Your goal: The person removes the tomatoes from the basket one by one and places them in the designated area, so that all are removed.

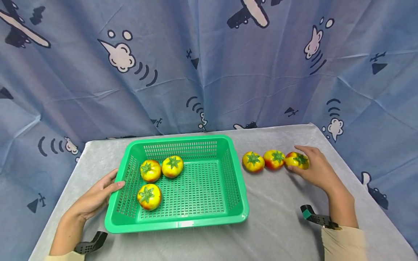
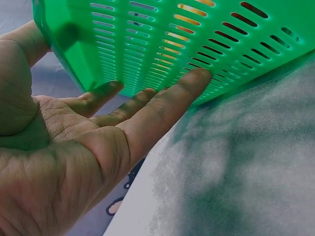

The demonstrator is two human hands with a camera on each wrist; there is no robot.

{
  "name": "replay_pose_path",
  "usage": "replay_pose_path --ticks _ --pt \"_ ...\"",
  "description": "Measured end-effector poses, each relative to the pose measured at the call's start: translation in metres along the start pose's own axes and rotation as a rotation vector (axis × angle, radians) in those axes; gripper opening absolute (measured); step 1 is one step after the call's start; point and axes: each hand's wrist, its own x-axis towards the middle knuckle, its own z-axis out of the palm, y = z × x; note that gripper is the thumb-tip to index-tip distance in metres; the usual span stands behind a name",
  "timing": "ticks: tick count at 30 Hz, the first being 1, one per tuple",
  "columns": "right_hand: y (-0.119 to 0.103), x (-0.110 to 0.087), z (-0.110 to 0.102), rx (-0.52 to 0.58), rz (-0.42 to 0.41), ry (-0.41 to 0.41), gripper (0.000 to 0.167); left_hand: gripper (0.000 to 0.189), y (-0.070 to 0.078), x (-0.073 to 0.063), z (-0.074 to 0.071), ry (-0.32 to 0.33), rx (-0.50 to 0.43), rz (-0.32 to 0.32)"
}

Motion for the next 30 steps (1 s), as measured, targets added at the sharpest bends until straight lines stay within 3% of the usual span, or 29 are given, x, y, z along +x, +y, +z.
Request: replay_pose_path --ticks 12,23,30 --pt "-0.028 -0.008 -0.008 0.015 -0.054 0.103 0.066 0.075 0.001 -0.001 0.000 -0.021 -0.016 0.002" --pt "-0.066 -0.013 -0.008 0.019 -0.117 0.096 0.061 0.076 -0.003 -0.001 0.003 -0.012 -0.014 -0.022" --pt "-0.098 -0.007 -0.002 0.055 -0.216 0.090 0.059 0.074 0.000 -0.001 -0.001 -0.046 -0.031 0.030"
